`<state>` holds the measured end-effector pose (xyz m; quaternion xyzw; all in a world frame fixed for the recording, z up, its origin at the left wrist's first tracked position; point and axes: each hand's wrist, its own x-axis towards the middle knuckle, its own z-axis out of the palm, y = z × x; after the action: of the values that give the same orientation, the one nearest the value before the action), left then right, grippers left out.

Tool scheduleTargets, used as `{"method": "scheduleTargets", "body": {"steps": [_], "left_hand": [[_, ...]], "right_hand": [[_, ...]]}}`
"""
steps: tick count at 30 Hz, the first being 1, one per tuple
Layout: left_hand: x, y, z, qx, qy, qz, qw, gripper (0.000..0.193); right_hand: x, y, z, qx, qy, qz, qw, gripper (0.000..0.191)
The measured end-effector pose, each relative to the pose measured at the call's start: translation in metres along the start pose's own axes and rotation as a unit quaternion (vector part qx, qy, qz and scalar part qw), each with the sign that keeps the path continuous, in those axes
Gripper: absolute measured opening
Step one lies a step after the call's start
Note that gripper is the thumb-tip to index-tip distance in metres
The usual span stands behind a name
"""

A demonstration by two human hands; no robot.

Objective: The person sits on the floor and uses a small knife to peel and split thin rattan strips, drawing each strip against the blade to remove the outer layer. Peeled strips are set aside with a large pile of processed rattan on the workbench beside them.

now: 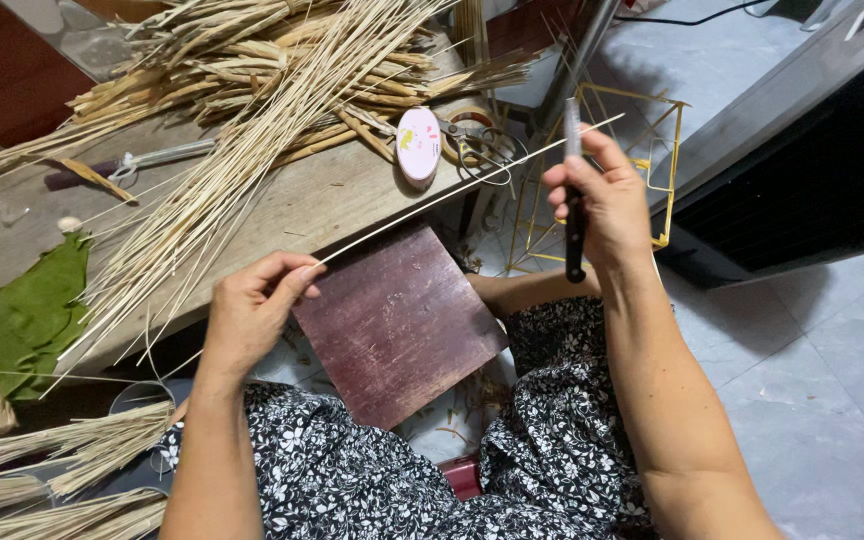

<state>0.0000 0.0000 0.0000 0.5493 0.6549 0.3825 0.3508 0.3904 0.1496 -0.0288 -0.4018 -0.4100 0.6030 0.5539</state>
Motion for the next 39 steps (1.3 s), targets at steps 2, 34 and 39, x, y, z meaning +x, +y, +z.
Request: {"method": "scheduleTargets", "body": {"steps": [2, 34, 39], "left_hand": [[0.000, -0.003, -0.006, -0.019, 0.016, 0.014, 1.000, 0.017], [0.011, 0.026, 0.039, -0.032, -0.029, 0.028, 0.999, 0.018], [0.008, 0.011, 0.024, -0.030, -0.023, 0.031, 0.999, 0.016]], "right_hand": [[0.003, -0.005, -0.010, 0.026, 0.018, -0.033, 0.999, 0.043], [-0.018, 0.007, 0.038, -0.035, -0.111, 0.045, 0.992, 0.039], [-0.006, -0.001, 0.008, -0.016, -0.042, 0.021, 0.999, 0.040]]}}
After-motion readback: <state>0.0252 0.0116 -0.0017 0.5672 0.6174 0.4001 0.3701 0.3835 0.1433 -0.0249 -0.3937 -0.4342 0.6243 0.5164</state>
